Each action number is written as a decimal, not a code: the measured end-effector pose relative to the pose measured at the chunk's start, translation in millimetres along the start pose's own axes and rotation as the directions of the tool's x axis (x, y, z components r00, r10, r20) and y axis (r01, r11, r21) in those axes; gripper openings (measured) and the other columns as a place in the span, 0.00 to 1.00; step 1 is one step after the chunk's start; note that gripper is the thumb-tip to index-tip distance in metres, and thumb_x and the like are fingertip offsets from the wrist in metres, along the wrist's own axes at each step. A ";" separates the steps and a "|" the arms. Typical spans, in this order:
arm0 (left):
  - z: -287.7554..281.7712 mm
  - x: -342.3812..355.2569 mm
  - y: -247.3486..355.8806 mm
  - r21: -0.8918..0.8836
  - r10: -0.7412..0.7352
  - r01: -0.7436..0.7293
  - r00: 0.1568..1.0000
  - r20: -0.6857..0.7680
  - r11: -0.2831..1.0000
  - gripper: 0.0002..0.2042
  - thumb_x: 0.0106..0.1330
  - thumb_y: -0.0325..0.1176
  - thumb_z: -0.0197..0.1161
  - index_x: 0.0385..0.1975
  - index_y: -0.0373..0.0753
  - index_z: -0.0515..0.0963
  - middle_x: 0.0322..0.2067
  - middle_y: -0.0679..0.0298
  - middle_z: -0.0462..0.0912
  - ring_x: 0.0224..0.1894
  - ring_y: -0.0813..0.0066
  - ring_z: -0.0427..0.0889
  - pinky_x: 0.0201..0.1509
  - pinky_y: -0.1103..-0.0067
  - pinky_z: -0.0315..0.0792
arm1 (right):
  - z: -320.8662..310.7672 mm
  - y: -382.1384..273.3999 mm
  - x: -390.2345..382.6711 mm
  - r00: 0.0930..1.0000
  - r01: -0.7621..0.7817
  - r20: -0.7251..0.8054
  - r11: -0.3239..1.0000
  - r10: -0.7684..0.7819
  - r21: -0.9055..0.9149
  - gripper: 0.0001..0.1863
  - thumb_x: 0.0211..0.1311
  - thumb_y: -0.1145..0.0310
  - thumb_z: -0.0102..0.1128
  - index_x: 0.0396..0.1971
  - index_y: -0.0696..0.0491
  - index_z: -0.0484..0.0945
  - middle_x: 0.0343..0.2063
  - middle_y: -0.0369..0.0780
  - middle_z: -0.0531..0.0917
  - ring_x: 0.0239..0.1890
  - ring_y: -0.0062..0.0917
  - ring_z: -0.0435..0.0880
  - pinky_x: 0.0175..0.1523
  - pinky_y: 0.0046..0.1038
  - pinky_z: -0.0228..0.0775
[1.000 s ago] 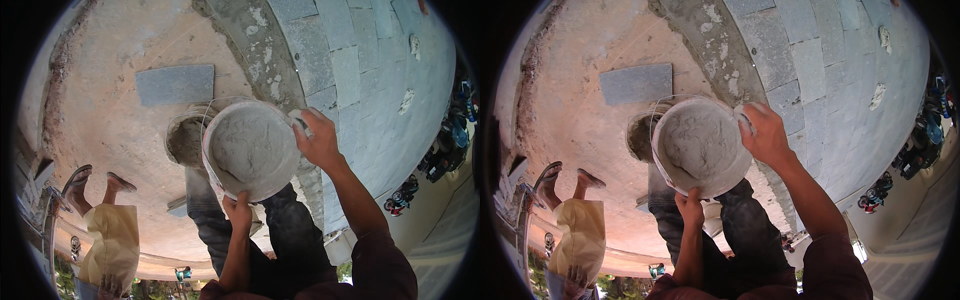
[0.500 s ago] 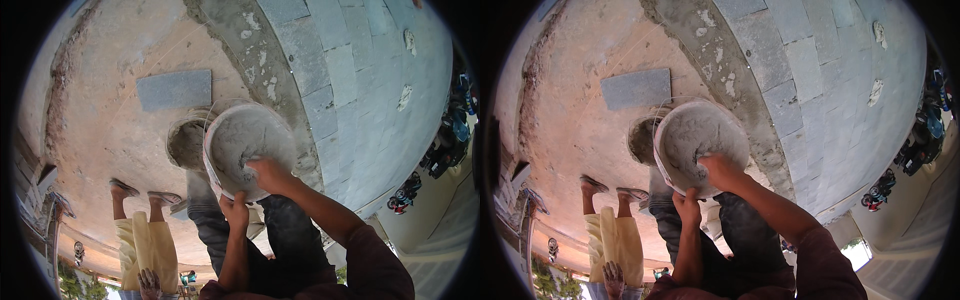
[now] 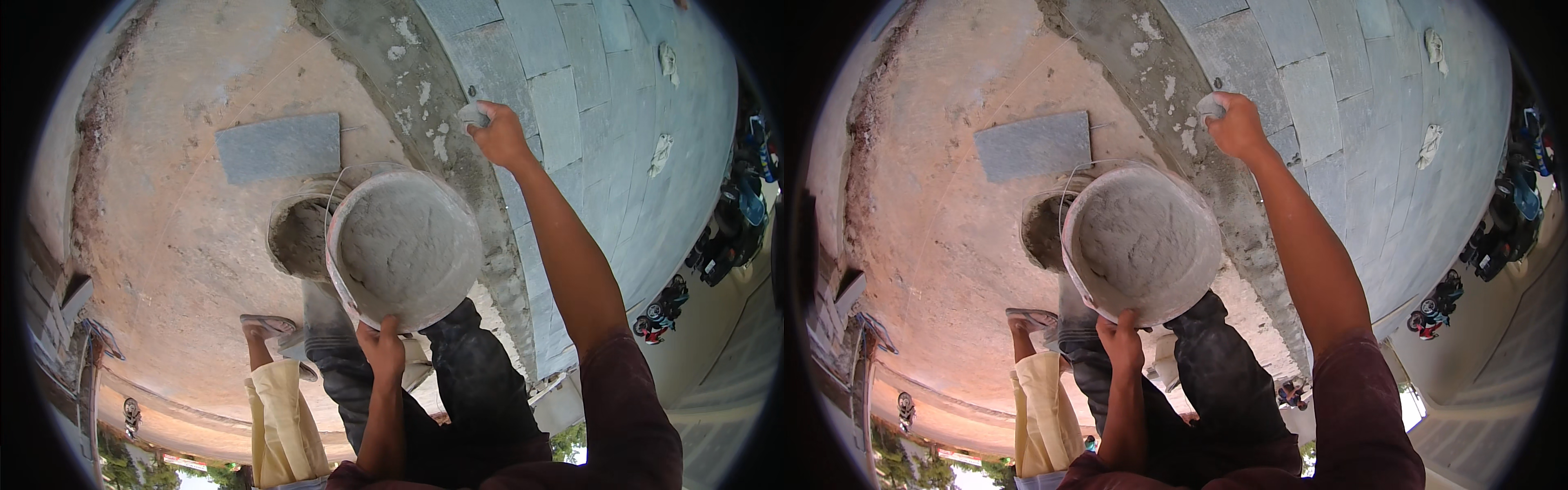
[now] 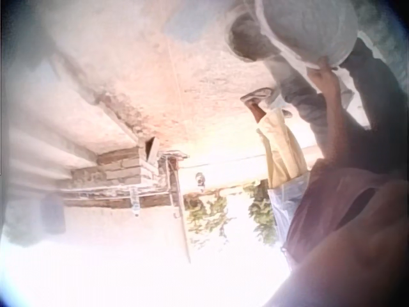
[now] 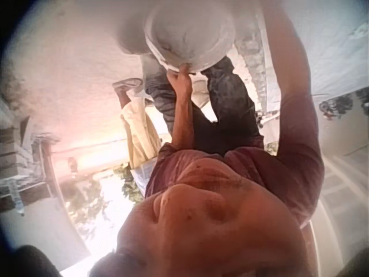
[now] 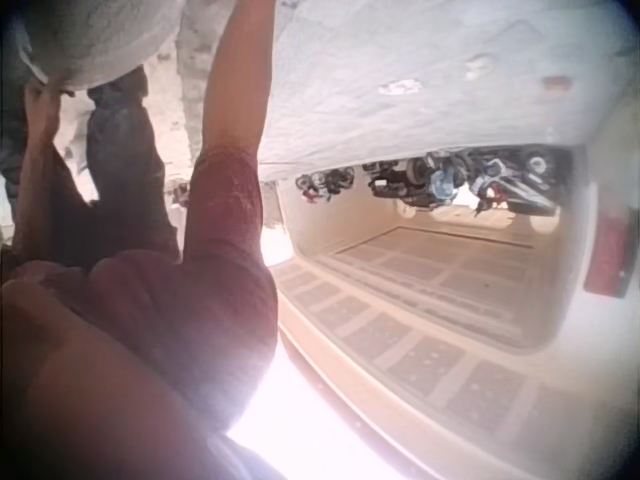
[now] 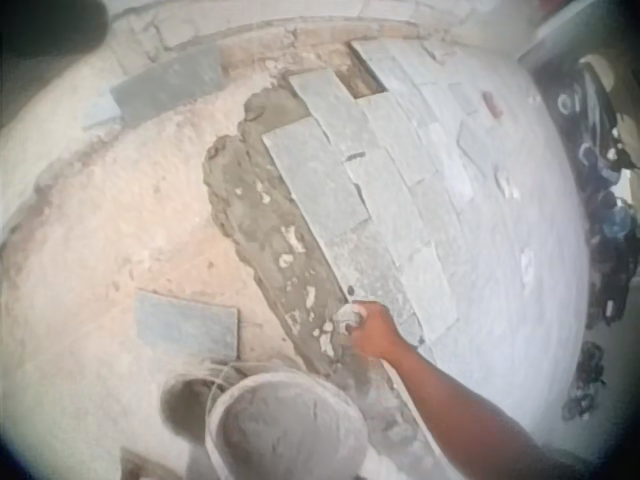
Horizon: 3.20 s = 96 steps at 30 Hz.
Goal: The person applies mortar from a bucket onto a surface with a trowel, spreads the mortar, and then mixes additional dry mortar by hand in a second bucket.
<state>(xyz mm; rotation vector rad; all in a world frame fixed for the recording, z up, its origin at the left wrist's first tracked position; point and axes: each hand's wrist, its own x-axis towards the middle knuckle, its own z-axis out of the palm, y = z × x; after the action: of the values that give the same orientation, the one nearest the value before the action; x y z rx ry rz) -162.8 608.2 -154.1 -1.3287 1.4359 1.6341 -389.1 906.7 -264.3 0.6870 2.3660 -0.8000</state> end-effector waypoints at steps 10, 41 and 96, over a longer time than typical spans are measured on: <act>4.9 -1.2 0.7 0.000 0.001 -0.001 1.000 -0.023 1.000 0.05 0.61 0.25 0.60 0.34 0.31 0.77 0.28 0.65 0.80 0.25 0.77 0.77 0.26 0.76 0.73 | 37.5 51.2 24.5 0.998 0.057 0.011 0.986 -0.056 -0.154 0.23 0.52 0.78 0.64 0.52 0.62 0.82 0.39 0.58 0.86 0.44 0.45 0.88 0.53 0.36 0.78; 7.7 -2.9 5.0 -0.058 -0.078 0.078 0.997 -0.001 0.995 0.11 0.61 0.23 0.56 0.41 0.26 0.79 0.34 0.65 0.82 0.36 0.80 0.77 0.43 0.80 0.71 | 34.9 -131.0 157.6 0.923 0.383 0.080 0.883 -0.376 -0.271 0.22 0.53 0.74 0.66 0.51 0.58 0.82 0.44 0.54 0.86 0.50 0.46 0.85 0.58 0.39 0.76; -136.5 -142.9 -186.2 0.810 -0.413 -0.495 0.839 0.353 -0.314 0.17 0.59 0.27 0.62 0.49 0.32 0.74 0.41 0.55 0.83 0.32 0.64 0.83 0.25 0.72 0.77 | 226.8 106.9 -828.9 0.710 -0.057 -0.270 0.436 0.650 0.898 0.12 0.51 0.64 0.66 0.30 0.58 0.83 0.27 0.53 0.84 0.35 0.53 0.85 0.42 0.48 0.77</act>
<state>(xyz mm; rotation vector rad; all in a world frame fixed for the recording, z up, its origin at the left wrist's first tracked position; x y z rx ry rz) 91.9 550.2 -80.0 0.3897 1.5971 0.0689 348.4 593.1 63.9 2.1037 1.9556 -1.7558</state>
